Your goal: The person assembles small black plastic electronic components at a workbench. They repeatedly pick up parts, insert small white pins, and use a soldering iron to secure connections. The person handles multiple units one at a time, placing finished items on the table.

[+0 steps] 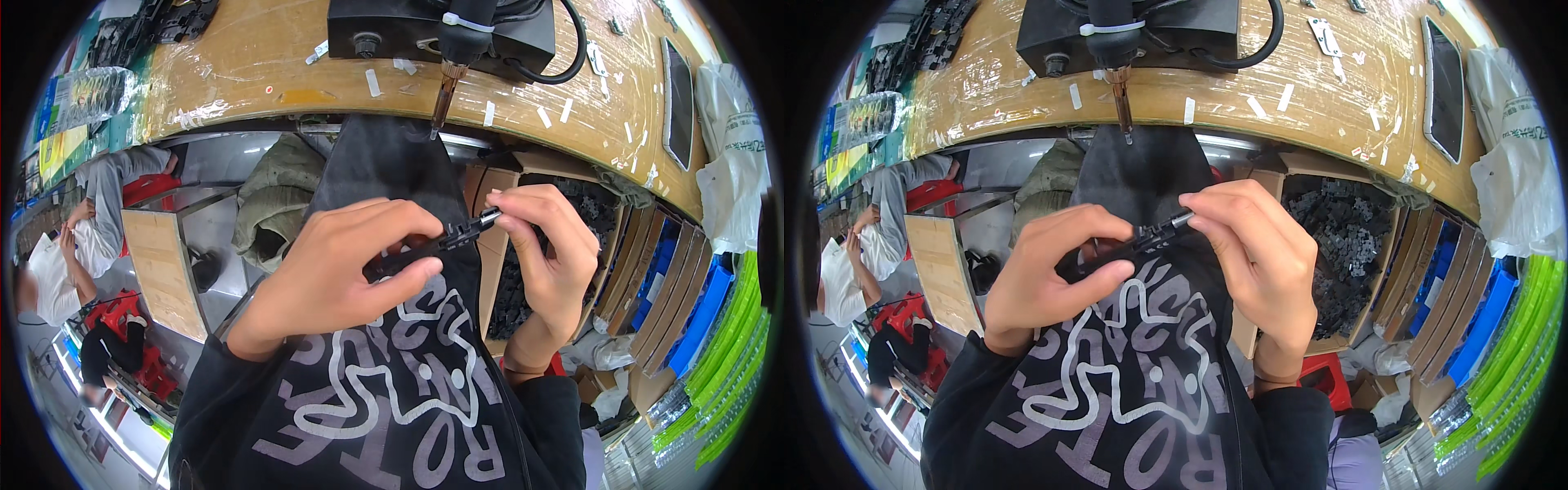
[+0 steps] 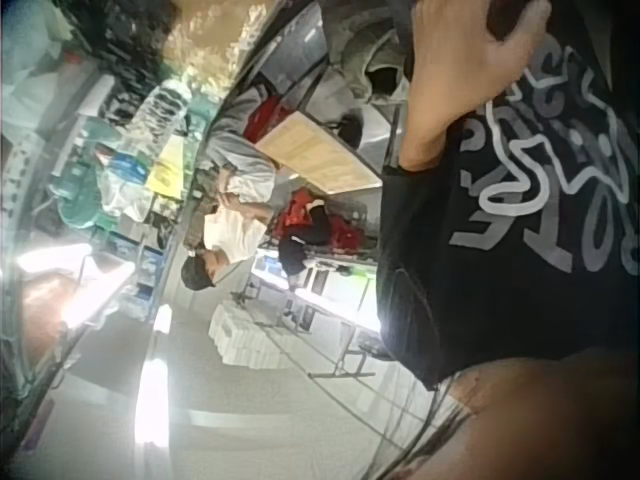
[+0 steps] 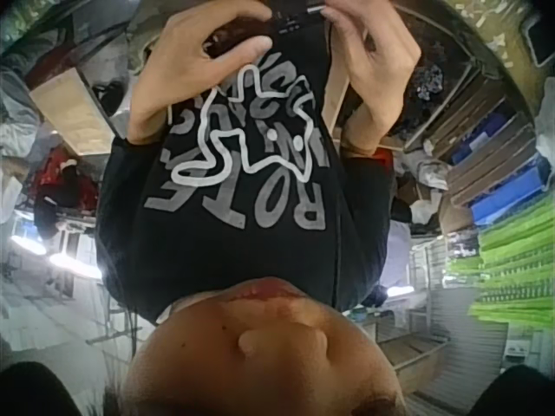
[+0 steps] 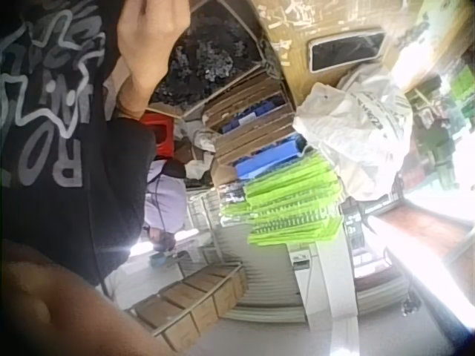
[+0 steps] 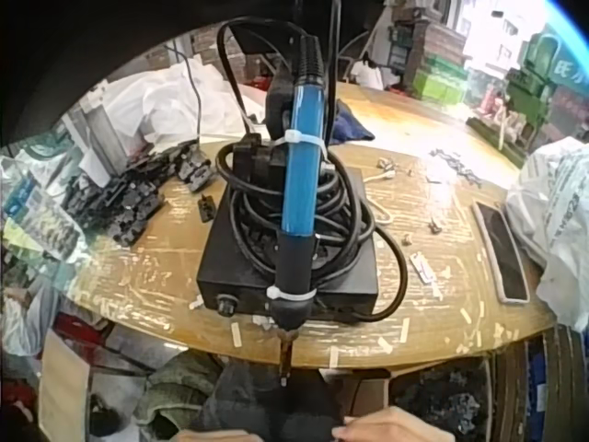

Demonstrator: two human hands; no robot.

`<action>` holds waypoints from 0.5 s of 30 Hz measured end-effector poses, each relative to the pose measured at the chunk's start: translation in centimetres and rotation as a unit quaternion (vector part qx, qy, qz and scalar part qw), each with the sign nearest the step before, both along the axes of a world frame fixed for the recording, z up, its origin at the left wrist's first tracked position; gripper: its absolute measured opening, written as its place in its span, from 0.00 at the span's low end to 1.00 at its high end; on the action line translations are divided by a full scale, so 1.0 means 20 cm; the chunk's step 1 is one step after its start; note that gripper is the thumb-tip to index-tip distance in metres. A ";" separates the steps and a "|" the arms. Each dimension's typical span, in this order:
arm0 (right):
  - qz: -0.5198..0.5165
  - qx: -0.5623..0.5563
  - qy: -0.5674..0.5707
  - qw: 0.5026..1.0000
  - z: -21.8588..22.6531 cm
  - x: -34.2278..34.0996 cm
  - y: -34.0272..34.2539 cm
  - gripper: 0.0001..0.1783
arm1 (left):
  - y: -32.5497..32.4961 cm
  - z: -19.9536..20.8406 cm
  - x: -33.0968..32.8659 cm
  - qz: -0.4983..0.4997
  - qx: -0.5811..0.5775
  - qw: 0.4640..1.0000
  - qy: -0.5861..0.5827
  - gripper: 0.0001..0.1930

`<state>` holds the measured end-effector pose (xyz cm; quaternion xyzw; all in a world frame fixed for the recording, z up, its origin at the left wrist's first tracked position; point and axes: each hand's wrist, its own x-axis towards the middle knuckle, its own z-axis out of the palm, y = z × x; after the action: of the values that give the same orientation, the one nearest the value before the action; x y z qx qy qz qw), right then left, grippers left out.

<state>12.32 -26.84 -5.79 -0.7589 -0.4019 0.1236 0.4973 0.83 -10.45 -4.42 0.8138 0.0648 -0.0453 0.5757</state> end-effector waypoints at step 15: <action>0.063 0.185 0.170 0.966 -0.28 -0.03 0.08 0.08 | -0.04 -0.30 0.04 0.074 -0.579 0.793 0.173 0.10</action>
<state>11.66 -25.27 -11.36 -0.5947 -0.3740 0.2056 0.6813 1.63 -11.28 -10.46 0.2999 0.1849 -0.1722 0.9199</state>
